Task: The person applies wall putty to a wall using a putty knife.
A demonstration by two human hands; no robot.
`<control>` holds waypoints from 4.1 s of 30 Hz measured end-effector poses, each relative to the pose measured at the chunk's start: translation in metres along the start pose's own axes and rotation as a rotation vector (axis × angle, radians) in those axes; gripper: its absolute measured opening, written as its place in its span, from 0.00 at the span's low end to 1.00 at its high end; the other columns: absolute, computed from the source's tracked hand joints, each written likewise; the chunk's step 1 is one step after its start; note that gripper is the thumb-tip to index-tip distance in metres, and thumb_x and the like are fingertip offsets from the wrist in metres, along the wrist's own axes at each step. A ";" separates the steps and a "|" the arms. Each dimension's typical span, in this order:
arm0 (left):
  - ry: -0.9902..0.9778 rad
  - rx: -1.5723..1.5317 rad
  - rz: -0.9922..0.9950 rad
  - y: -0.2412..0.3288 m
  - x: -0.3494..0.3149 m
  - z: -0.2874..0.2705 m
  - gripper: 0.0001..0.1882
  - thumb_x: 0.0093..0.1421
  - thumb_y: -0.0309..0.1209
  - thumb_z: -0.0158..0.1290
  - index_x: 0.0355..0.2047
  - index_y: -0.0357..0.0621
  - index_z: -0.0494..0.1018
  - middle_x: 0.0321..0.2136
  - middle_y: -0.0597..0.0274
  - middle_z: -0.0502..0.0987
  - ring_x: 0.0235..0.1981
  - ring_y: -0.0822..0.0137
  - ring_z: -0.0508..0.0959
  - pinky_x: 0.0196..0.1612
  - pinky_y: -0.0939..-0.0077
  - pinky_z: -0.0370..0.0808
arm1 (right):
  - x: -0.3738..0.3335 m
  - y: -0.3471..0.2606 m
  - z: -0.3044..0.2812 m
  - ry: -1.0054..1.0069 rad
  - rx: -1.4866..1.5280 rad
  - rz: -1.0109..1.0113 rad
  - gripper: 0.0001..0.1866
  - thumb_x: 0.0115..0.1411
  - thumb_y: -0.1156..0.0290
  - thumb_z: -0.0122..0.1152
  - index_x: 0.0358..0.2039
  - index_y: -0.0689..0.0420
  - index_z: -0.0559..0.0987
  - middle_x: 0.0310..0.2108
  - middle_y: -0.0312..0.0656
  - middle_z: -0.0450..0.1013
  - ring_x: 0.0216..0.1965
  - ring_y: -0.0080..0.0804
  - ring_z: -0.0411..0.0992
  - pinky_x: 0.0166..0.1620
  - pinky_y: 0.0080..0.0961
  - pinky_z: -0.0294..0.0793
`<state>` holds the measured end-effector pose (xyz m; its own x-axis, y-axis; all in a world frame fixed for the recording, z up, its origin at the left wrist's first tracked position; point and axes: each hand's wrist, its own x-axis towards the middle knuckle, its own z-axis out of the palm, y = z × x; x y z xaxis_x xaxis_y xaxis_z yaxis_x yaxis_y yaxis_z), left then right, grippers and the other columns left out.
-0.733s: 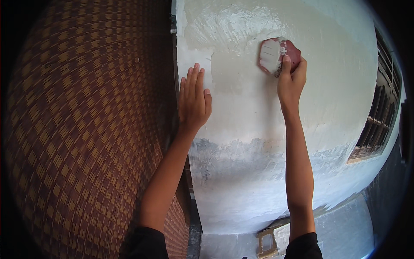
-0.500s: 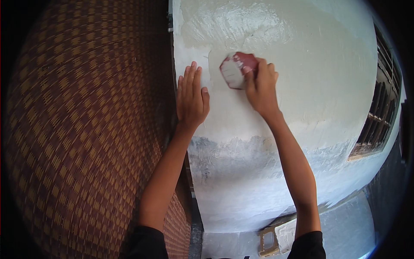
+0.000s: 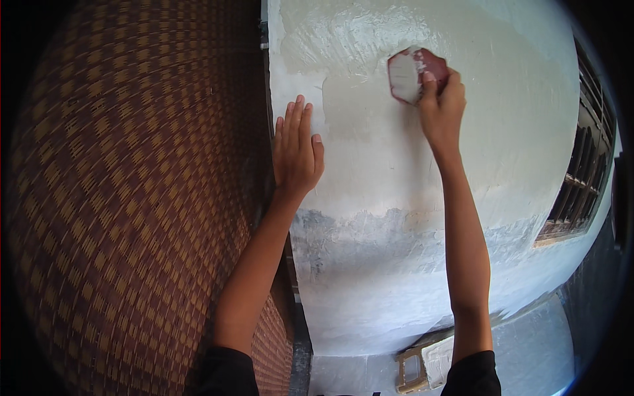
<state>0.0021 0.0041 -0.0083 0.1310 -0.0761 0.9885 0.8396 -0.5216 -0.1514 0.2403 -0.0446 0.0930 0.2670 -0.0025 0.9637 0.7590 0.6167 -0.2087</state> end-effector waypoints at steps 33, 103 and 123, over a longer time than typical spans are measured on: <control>0.000 -0.007 -0.006 -0.005 -0.004 0.000 0.28 0.66 0.28 0.40 0.66 0.36 0.58 0.68 0.46 0.60 0.69 0.47 0.58 0.70 0.46 0.52 | -0.007 -0.034 0.006 -0.478 0.009 -0.270 0.17 0.64 0.67 0.57 0.49 0.63 0.73 0.39 0.54 0.75 0.45 0.51 0.69 0.52 0.48 0.60; 0.008 -0.023 -0.016 0.002 -0.002 0.004 0.29 0.64 0.29 0.40 0.66 0.35 0.56 0.68 0.45 0.59 0.69 0.45 0.58 0.70 0.45 0.50 | 0.040 -0.041 0.023 -0.120 0.264 -0.022 0.16 0.63 0.68 0.56 0.46 0.66 0.74 0.36 0.55 0.77 0.42 0.54 0.72 0.48 0.50 0.64; 0.004 0.000 -0.022 0.003 -0.003 0.002 0.28 0.66 0.29 0.40 0.66 0.35 0.57 0.68 0.45 0.59 0.70 0.47 0.58 0.70 0.46 0.51 | 0.022 -0.015 0.007 0.019 0.090 -0.159 0.14 0.64 0.71 0.55 0.46 0.67 0.73 0.35 0.58 0.77 0.38 0.58 0.74 0.43 0.49 0.69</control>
<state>0.0058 0.0047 -0.0113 0.1106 -0.0683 0.9915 0.8422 -0.5233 -0.1300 0.2307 -0.0484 0.1183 0.1599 -0.1203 0.9798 0.7363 0.6756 -0.0372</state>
